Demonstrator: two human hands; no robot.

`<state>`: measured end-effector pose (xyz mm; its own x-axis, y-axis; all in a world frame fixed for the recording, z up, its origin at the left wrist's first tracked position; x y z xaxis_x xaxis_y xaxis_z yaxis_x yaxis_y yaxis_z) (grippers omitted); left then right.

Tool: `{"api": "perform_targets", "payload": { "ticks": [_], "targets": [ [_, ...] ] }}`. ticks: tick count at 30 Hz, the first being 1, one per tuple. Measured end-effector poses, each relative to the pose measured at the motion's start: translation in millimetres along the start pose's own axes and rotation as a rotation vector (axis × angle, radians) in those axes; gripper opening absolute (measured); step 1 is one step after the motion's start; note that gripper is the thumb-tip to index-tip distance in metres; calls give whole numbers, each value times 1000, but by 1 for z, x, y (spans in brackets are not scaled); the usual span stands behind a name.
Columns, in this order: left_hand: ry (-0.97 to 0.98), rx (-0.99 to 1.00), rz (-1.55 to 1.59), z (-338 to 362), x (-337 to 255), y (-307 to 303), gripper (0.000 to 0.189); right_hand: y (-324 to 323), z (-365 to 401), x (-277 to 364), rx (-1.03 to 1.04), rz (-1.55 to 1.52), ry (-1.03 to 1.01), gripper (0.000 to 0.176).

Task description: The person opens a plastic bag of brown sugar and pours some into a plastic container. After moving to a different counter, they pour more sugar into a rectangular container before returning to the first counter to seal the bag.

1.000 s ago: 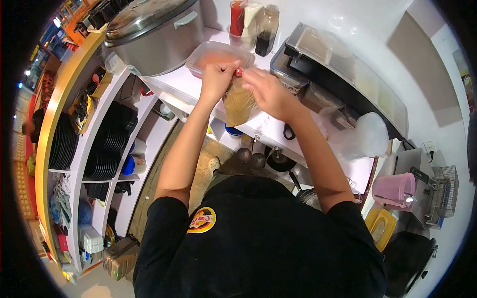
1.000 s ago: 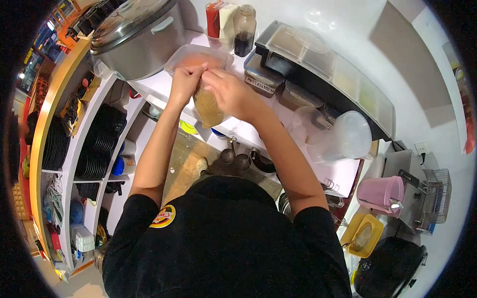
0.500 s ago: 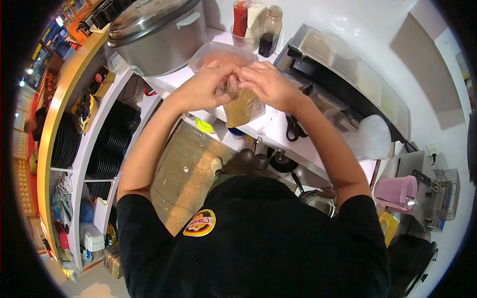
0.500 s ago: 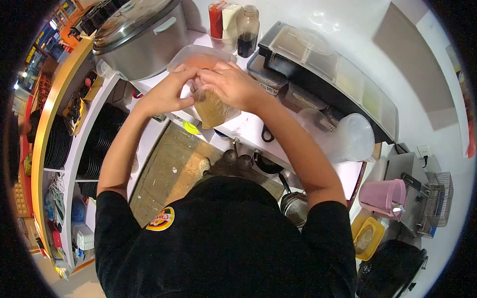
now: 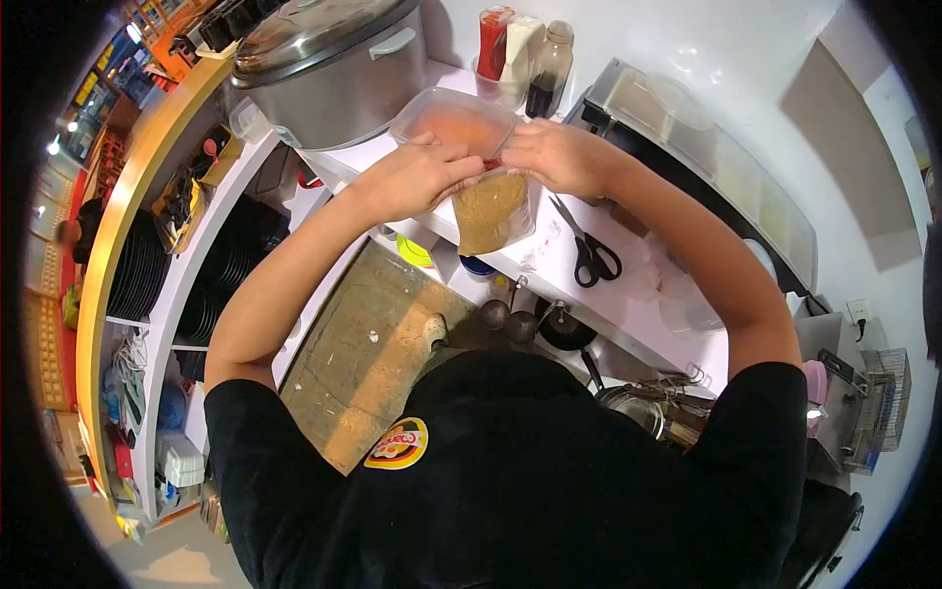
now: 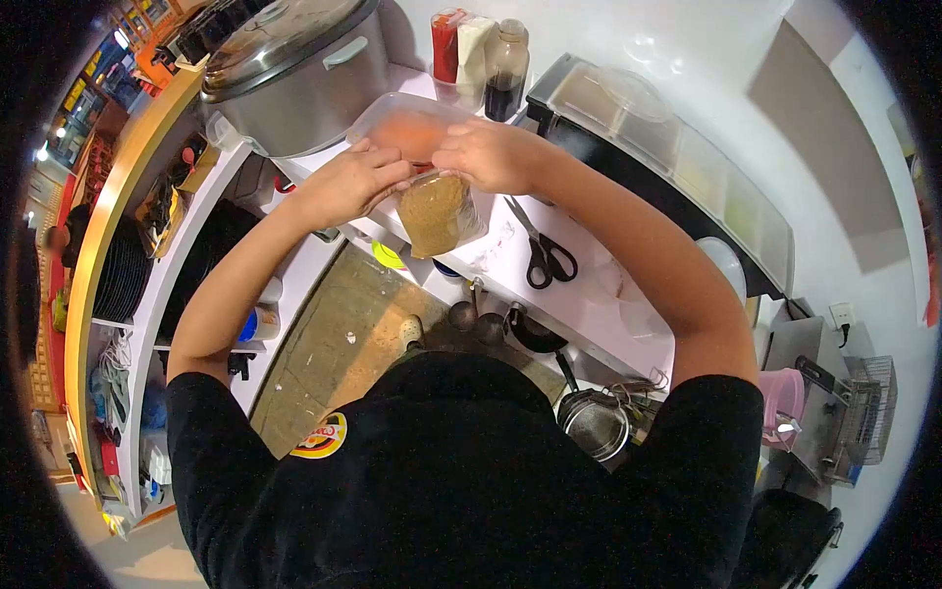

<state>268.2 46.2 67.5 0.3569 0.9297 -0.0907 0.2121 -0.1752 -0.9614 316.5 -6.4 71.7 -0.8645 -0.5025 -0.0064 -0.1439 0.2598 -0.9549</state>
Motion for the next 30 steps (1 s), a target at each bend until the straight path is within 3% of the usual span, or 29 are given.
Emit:
{"api": "perform_targets", "payload": {
  "ticks": [8, 11, 14, 17, 20, 23, 26, 30],
  "targets": [
    [-43, -101, -81, -1, -1, -8, 12, 0, 9, 1, -36, 35, 34, 13],
    [-325, -18, 168, -4, 24, -12, 13, -13, 6, 7, -50, 51, 58, 14],
    [-416, -178, 159, -20, 25, -31, 18, -25, 4, 11, -114, 108, 21, 15],
    [-299, -133, 368, -47, 30, -11, 16, -26, 3, 15, -158, 85, -13, 13],
    [-390, 218, 273, -65, 45, 30, 17, -25, 1, 17, -105, 97, 17, 12],
    [-305, 160, 305, -76, 39, 21, 15, -20, 6, 15, -58, 41, 96, 12],
    [-354, 106, 362, -77, 48, 28, 12, -27, 7, 25, -178, 7, 108, 12],
    [-303, 69, 397, -82, 47, 28, 12, -17, 11, 29, -141, 37, 121, 15]
  ]
}}
Point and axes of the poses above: each hand's wrist, its own z-axis away from the middle knuckle, its own y-axis out of the palm, x = y × z, the point moved 10 cm from there along -z, towards the middle knuckle, and after that the axes turned 12 degrees about -y, right-handed, at the moved point
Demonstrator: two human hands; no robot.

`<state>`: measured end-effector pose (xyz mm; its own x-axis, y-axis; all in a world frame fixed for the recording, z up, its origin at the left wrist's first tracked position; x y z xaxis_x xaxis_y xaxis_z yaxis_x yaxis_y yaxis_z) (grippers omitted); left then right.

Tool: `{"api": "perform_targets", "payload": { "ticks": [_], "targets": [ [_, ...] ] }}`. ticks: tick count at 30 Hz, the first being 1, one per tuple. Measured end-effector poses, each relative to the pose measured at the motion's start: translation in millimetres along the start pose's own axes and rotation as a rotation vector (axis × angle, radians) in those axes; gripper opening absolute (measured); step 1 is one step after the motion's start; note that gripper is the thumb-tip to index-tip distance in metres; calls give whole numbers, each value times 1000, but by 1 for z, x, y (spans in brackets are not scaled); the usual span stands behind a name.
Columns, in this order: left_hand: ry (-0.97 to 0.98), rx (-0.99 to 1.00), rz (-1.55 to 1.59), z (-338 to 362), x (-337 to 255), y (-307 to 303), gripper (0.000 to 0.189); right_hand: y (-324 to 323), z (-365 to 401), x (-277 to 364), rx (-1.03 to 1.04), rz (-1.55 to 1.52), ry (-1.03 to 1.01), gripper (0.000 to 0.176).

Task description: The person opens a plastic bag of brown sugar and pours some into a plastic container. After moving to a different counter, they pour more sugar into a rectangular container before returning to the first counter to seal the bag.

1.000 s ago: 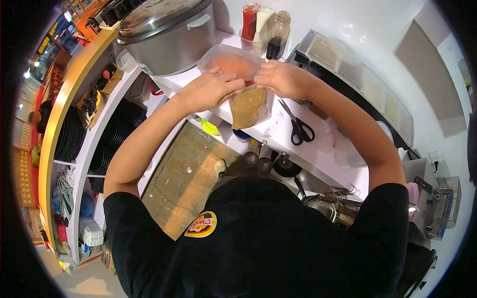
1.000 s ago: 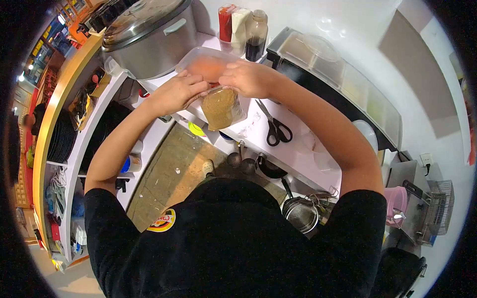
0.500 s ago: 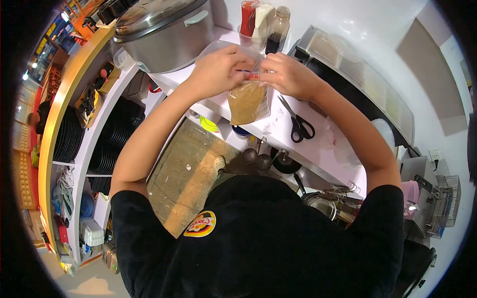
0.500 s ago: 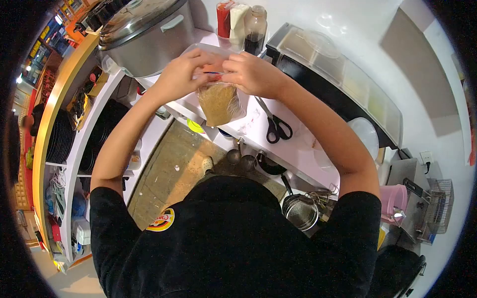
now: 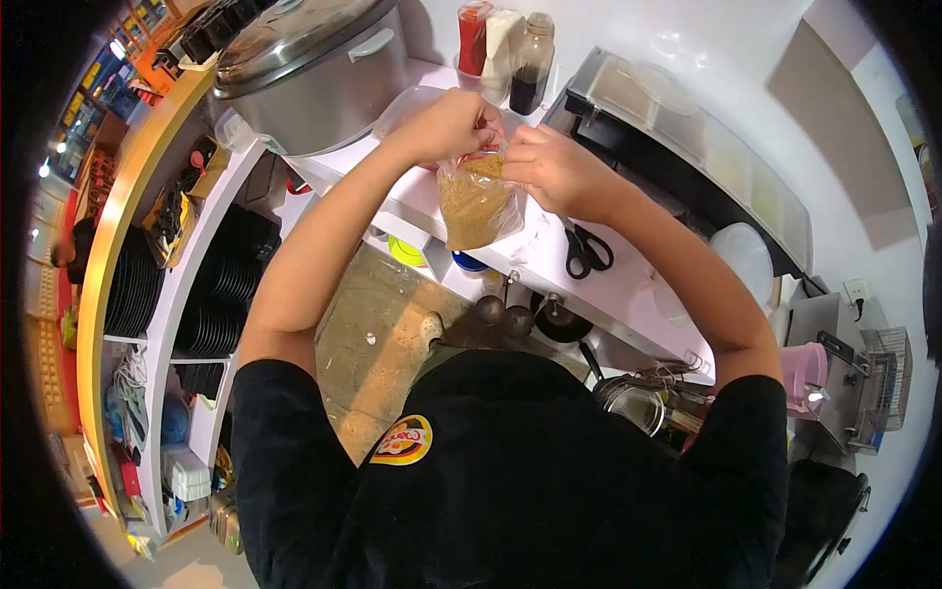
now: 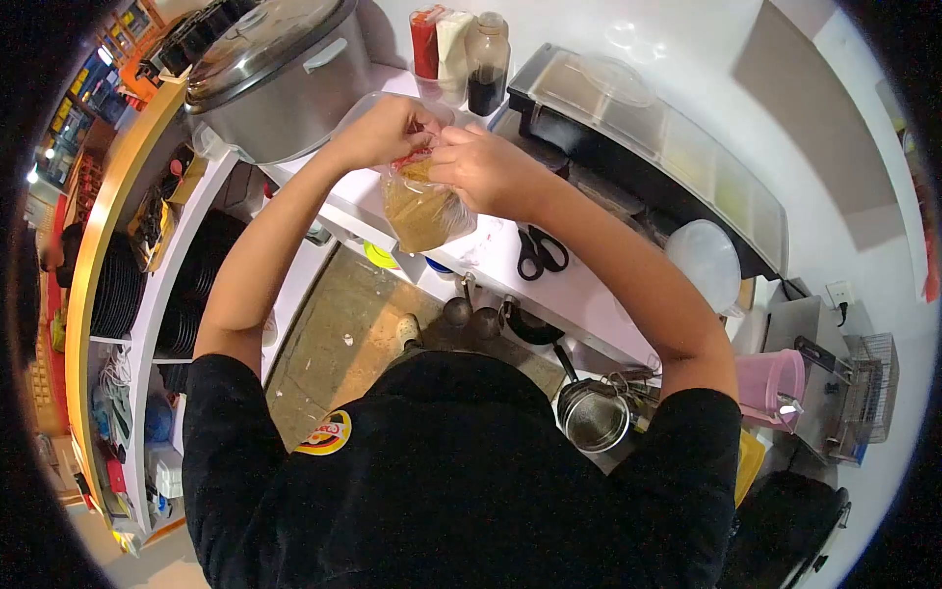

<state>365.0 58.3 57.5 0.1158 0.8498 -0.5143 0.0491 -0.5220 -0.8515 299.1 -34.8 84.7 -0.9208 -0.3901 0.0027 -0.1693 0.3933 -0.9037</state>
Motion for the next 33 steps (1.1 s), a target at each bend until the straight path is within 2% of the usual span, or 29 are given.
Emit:
{"api": "perform_targets", "payload": {
  "ticks": [5, 8, 11, 13, 15, 16, 17, 19, 20, 21, 22, 23, 26, 28, 30, 32, 33],
  "targets": [
    [0, -13, 22, 1, 2, -6, 11, 5, -2, 4, 79, 30, 40, 11],
    [-220, -20, 30, 11, 27, -15, 21, 2, 4, -12, -12, -60, 96, 6],
    [-272, -11, 764, 41, 66, -16, 50, -6, 7, -15, -74, -110, 143, 7],
    [-188, -63, 940, 75, 95, 8, 80, -4, 10, -15, -139, -88, 126, 8],
    [-152, 12, 1085, 103, 80, 46, 108, -7, 9, -14, -167, -57, 120, 10],
    [-271, 29, 1161, 112, 87, 78, 124, -9, 9, -14, -185, -69, 133, 10],
    [-223, -13, 1052, 110, 78, 92, 127, -10, 8, -15, -200, -81, 143, 10],
    [-247, -148, 995, 108, 71, 105, 121, -8, 6, -16, -170, -109, 190, 12],
    [-259, -221, 964, 106, 70, 107, 118, -15, 8, -16, -213, -44, 234, 13],
    [-189, -328, 981, 103, 68, 102, 107, -21, 9, -11, -255, 22, 274, 15],
    [-212, -357, 991, 101, 70, 105, 106, -27, 12, -5, -297, 89, 313, 17],
    [-236, -387, 1003, 100, 73, 107, 104, -32, 26, -7, -358, 97, 490, 29],
    [-246, -444, 1090, 99, 69, 109, 96, -47, 83, 22, -523, 437, 933, 42],
    [-220, -480, 1120, 100, 66, 102, 92, -31, 129, 46, -466, 570, 1124, 52],
    [-240, -479, 1089, 102, 69, 97, 90, -12, 172, 62, -347, 617, 1320, 53],
    [-255, -471, 1079, 103, 69, 89, 89, -1, 203, 70, -236, 676, 1447, 42],
    [-260, -463, 1084, 105, 69, 82, 89, 6, 215, 69, -215, 647, 1417, 37]
  ]
}}
Point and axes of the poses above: each hand's wrist, its own z-axis away from the middle knuckle, its own y-axis out of the palm, x = y × z, the point moved 10 cm from there along -z, towards the middle knuckle, and after that the axes turned 12 degrees about -y, right-handed, at the moved point
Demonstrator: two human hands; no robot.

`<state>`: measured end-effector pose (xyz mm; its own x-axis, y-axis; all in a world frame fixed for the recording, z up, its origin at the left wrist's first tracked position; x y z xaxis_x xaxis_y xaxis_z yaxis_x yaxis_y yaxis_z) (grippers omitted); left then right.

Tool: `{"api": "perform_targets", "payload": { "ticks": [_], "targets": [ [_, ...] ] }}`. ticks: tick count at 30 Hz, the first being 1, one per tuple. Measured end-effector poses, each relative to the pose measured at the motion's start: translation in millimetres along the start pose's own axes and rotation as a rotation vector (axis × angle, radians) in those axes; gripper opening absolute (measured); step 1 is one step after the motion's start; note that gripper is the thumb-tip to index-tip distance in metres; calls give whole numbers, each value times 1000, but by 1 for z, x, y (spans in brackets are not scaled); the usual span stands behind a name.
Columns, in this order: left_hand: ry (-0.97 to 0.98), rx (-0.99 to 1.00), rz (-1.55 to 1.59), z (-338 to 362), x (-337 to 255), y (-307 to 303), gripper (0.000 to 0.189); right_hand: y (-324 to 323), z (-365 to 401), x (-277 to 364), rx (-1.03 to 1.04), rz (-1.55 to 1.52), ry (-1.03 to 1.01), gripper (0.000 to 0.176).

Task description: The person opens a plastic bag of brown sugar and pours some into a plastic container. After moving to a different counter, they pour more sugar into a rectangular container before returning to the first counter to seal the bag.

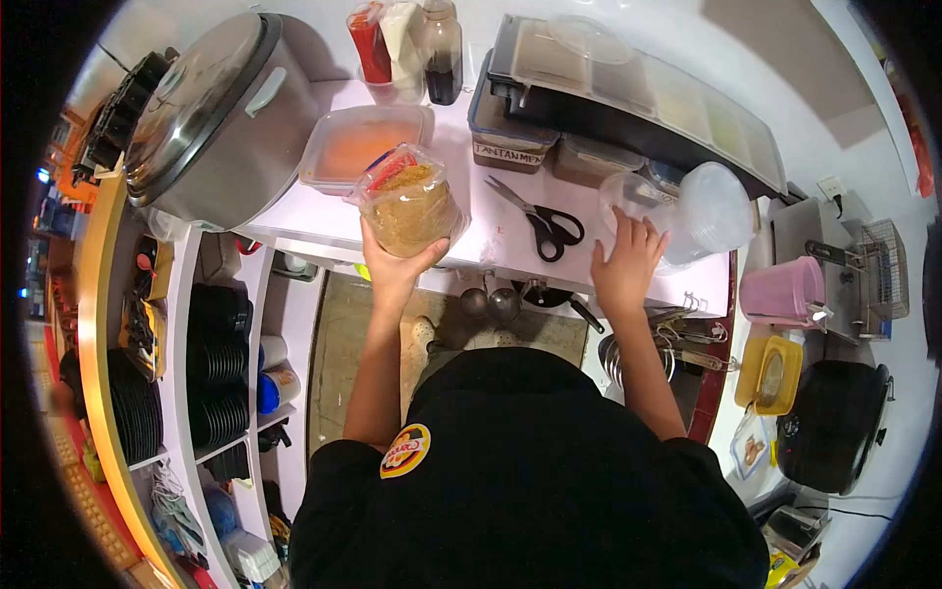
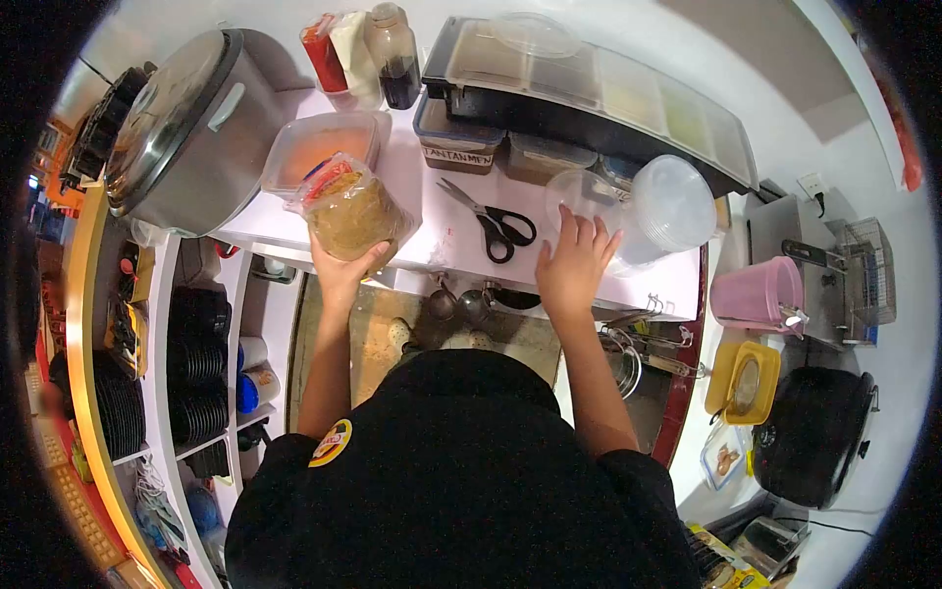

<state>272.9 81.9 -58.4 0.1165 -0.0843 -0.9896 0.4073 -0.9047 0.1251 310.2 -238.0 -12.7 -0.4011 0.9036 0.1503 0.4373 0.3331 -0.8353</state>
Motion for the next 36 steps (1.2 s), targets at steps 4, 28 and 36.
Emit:
{"api": "perform_targets", "payload": {
  "ticks": [4, 28, 36],
  "targets": [
    [25, -9, -123, 3, -44, -20, 89, 10, 13, -14, -44, -90, -86, 24],
    [104, 362, -1672, -22, -130, 0, 79, 43, -68, 192, 137, -808, -852, 20],
    [203, 580, -2081, -49, -113, 43, 66, 55, -61, 178, 66, -861, -719, 29]
  ]
}}
Point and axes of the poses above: each hand's wrist, its own z-axis away from the middle knuckle, its own y-axis out of the palm, x = y × z, the point moved 10 cm from there along -z, towards the middle knuckle, and after that the axes turned 12 degrees about -y, right-handed, at the moved point
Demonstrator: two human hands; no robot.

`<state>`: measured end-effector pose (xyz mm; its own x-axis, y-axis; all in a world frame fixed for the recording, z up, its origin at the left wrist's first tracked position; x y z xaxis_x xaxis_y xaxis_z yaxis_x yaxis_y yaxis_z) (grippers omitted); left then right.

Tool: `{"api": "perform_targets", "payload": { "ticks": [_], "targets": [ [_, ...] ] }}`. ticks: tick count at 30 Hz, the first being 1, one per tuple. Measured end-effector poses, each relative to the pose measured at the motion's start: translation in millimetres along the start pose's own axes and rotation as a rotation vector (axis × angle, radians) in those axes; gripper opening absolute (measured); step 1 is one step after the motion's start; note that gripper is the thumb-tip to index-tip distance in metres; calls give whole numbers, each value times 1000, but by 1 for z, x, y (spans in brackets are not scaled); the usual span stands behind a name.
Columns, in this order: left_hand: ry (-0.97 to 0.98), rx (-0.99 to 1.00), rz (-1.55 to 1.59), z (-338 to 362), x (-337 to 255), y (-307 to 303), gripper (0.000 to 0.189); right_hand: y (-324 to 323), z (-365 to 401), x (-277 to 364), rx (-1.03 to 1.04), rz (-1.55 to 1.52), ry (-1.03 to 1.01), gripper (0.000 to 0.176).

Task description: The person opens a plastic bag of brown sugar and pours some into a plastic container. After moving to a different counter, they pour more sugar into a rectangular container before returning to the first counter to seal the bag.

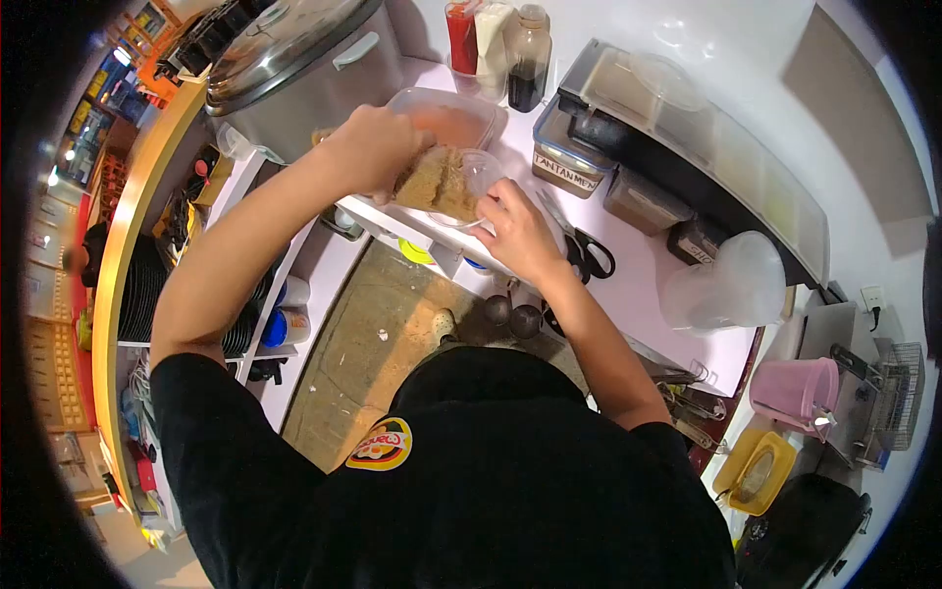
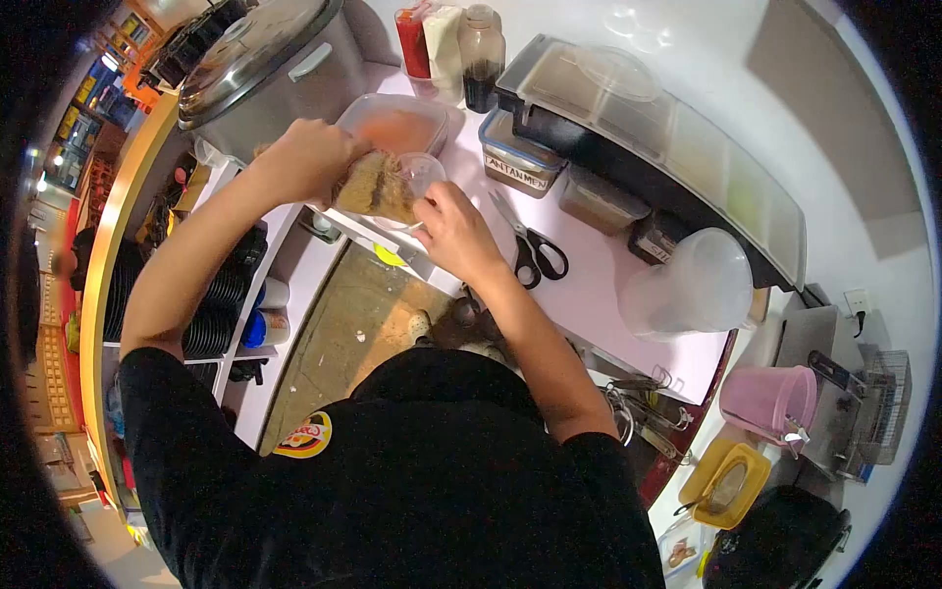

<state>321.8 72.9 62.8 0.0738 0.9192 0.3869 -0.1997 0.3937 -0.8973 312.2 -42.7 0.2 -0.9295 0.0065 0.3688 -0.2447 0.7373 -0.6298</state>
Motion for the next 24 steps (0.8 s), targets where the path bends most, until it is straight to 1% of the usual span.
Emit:
{"api": "perform_targets", "payload": {
  "ticks": [3, 5, 8, 9, 12, 14, 15, 17, 18, 20, 22, 23, 24],
  "targets": [
    [30, 53, -126, -12, -13, -8, 58, -4, 4, -5, -42, 13, 79, 37],
    [57, 111, -156, -19, -22, -13, 50, -3, 9, -7, -16, 21, 100, 40],
    [32, 129, -277, -24, -35, -21, 40, -1, 13, -13, 13, 23, 144, 46],
    [27, 141, -307, -26, -41, -22, 39, -1, 14, -14, 22, 21, 161, 48],
    [12, 161, -379, -32, -55, -22, 39, 0, 16, -25, 3, -43, 288, 62],
    [12, 144, -404, -39, -64, -14, 41, -20, 3, -16, -152, 33, 197, 77],
    [31, 116, -403, -44, -68, -10, 36, -29, -3, -10, -228, 69, 154, 85],
    [70, 59, -408, -51, -74, -7, 27, -28, -19, -18, -325, -157, 189, 79],
    [85, 124, -441, -50, -77, -6, 29, -25, -26, -24, -375, -269, 206, 76],
    [114, 252, -508, -45, -84, -9, 35, 12, -33, -43, -205, -522, 313, 70],
    [36, 281, -483, -50, -81, -6, 37, 32, -33, -49, -118, -697, 415, 63],
    [-4, 296, -469, -52, -77, -4, 38, 36, -32, -53, -120, -745, 465, 58],
    [-5, 287, -463, -50, -78, -8, 38, 40, -30, -55, -120, -794, 516, 54]
  ]
}}
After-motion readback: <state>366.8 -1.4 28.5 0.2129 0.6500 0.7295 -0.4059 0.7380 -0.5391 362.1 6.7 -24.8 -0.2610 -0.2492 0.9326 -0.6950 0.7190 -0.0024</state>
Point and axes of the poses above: each hand's wrist, its own z-axis away from the middle knuckle, its own y-axis out of the palm, x = y × z, the point moved 10 cm from there along -z, towards the middle knuckle, and after that the axes turned 12 degrees about -y, right-handed, at the moved point
